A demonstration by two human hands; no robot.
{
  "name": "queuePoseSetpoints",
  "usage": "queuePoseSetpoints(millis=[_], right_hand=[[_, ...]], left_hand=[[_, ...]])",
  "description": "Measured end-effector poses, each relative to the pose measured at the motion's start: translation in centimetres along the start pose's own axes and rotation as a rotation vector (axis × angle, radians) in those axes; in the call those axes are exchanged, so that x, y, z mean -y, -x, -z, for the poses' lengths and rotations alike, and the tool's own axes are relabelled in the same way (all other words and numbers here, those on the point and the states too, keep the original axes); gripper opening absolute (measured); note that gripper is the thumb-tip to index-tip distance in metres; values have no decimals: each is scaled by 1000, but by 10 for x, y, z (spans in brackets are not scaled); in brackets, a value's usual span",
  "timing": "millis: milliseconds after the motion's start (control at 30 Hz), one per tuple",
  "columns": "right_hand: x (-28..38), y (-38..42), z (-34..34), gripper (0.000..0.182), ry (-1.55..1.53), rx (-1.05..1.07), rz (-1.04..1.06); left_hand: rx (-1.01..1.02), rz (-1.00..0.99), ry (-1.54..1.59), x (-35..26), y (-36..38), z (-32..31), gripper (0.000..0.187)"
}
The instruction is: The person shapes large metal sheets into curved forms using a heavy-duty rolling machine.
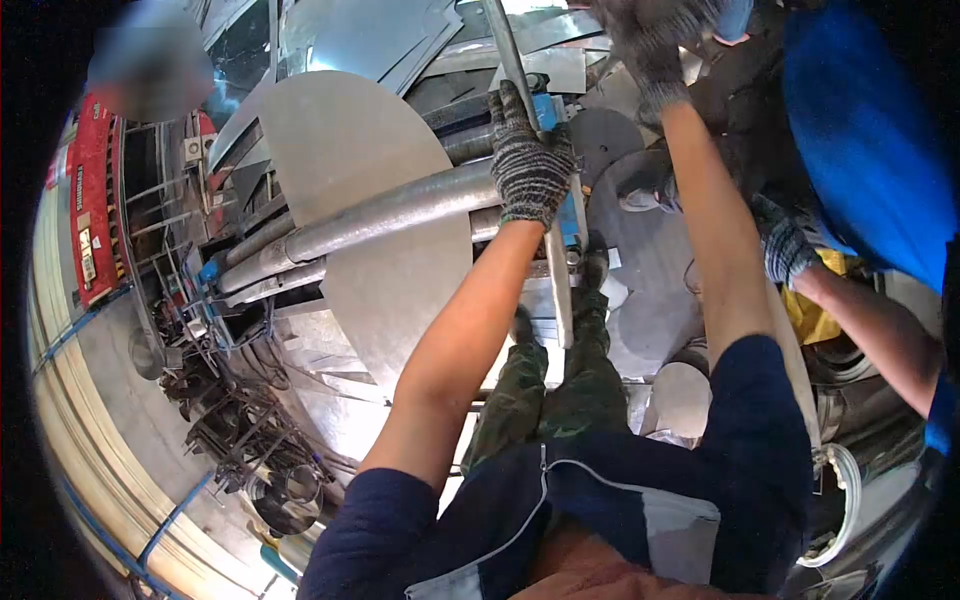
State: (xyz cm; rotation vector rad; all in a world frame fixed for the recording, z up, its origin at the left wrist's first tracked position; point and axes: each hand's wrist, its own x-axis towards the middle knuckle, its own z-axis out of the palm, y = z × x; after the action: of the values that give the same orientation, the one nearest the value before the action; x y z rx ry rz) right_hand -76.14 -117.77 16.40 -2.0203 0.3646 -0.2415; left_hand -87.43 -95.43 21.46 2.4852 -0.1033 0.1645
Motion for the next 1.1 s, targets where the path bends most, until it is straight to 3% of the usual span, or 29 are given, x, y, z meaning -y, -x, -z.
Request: queuePoseSetpoints(millis=[100,167,200,267,367,433,467,533,567,633,800,1100], right_hand=[[5,95,60,48,-145,26,20],[17,161,101,48,-216,74,-1],[26,194,122,48,-253,116,-23],[42,258,159,48,-434,243,-126],[95,330,212,49,-1621,340,-508],[117,369,234,48,-1539,327,-526],[127,387,243,48,-1409,308,-507],[139,416,254,46,-1212,273,-484],[144,426,257,46,-1148,263,-477],[151,444,259,45,-1070,252,-468],[151,456,250,42,-989,262,-458],[150,420,229,37,-933,338,-385]], left_hand=[[-69,11,-42,-5,2,3,74],[-47,-273,-494,-26,3,14,70],[142,-405,-493,-26,11,-8,66],[166,-626,-302,-54,48,-34,69],[293,-554,-28,-65,104,-66,58],[1038,-596,32,-71,121,-76,47],[1043,-610,46,-74,138,-71,47],[751,-646,54,-80,176,-38,41],[756,-655,58,-82,191,-29,41],[540,-549,231,-83,204,-17,21],[341,-487,287,-79,203,-7,37],[255,-264,454,-58,182,-21,38]])
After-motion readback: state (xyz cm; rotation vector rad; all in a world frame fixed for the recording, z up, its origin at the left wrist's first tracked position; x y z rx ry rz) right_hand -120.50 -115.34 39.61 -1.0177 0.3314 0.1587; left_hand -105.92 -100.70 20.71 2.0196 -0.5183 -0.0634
